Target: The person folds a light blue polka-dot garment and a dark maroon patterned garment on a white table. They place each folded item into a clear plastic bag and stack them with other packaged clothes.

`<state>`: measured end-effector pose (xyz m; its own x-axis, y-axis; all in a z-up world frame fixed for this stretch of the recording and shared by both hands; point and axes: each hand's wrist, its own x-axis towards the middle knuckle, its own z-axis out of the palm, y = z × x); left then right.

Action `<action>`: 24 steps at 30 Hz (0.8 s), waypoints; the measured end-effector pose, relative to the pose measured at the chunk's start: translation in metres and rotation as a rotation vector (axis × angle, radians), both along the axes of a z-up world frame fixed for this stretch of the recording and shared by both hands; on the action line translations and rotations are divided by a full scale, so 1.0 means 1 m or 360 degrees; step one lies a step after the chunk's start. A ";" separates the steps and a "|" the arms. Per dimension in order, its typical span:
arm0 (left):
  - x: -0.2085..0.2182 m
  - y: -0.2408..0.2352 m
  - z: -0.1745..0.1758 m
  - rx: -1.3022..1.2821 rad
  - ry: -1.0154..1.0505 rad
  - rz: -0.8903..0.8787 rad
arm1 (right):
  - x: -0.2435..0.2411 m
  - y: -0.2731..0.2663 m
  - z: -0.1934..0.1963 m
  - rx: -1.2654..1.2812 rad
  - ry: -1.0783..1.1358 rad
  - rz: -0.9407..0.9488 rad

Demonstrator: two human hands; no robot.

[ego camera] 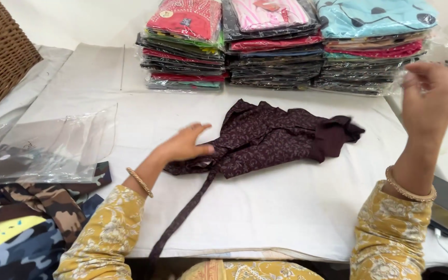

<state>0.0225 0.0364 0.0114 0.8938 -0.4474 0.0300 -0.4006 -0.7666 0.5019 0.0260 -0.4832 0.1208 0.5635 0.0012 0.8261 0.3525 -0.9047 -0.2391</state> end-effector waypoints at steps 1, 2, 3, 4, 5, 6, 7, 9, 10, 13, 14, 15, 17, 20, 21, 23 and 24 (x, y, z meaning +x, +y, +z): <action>0.001 0.003 -0.011 0.0082 0.0192 -0.0112 | -0.007 0.014 0.003 0.0195 0.0061 0.0253; 0.001 -0.006 -0.023 0.0085 0.0204 -0.0121 | -0.004 0.037 -0.004 0.0199 0.0072 0.0243; 0.000 -0.014 -0.034 0.0109 0.0142 -0.0170 | -0.001 0.060 -0.011 0.0169 0.0348 0.0382; -0.001 -0.023 -0.046 0.0131 0.0083 -0.0219 | 0.002 0.083 -0.019 0.0139 0.0625 0.0527; -0.001 -0.029 -0.035 0.0133 0.0097 -0.0229 | 0.007 0.104 -0.028 0.0146 0.0638 0.0517; -0.002 -0.034 -0.024 0.0015 0.0006 -0.0192 | 0.012 0.126 -0.038 -0.0057 0.0807 0.0783; -0.002 -0.041 -0.013 -0.0103 -0.0083 -0.0152 | 0.016 0.147 -0.047 -0.0261 0.0972 0.1050; 0.003 -0.033 0.019 -0.0413 -0.0261 -0.0166 | 0.033 0.156 -0.076 -0.0349 0.0978 0.0969; 0.007 -0.029 0.036 -0.0730 -0.0465 -0.0170 | 0.045 0.161 -0.086 -0.0455 0.0963 0.0893; 0.001 0.006 0.100 -0.1087 -0.0774 -0.0311 | 0.095 0.114 -0.118 -0.0486 0.0689 0.0386; 0.004 0.023 0.110 -0.1076 -0.0786 -0.0310 | 0.102 0.091 -0.110 -0.0481 0.0676 0.0393; 0.005 0.040 0.120 -0.1044 -0.0775 -0.0264 | 0.108 0.068 -0.102 -0.0442 0.0519 0.0212; 0.005 0.068 0.136 -0.1000 -0.0786 -0.0216 | 0.107 0.032 -0.082 -0.0394 0.0341 0.0040; -0.005 0.092 0.152 -0.0605 -0.0929 -0.0011 | 0.075 0.000 -0.041 -0.0242 0.0034 0.0094; -0.013 0.096 0.159 -0.0282 -0.1223 0.0111 | 0.057 -0.004 -0.024 -0.0257 -0.0138 0.0135; -0.033 0.102 0.173 0.0042 -0.1517 0.0235 | 0.005 -0.042 -0.026 -0.0280 -0.0320 0.0188; -0.046 0.105 0.182 -0.0152 -0.1589 0.0177 | 0.000 -0.060 -0.023 -0.0293 -0.0336 0.0153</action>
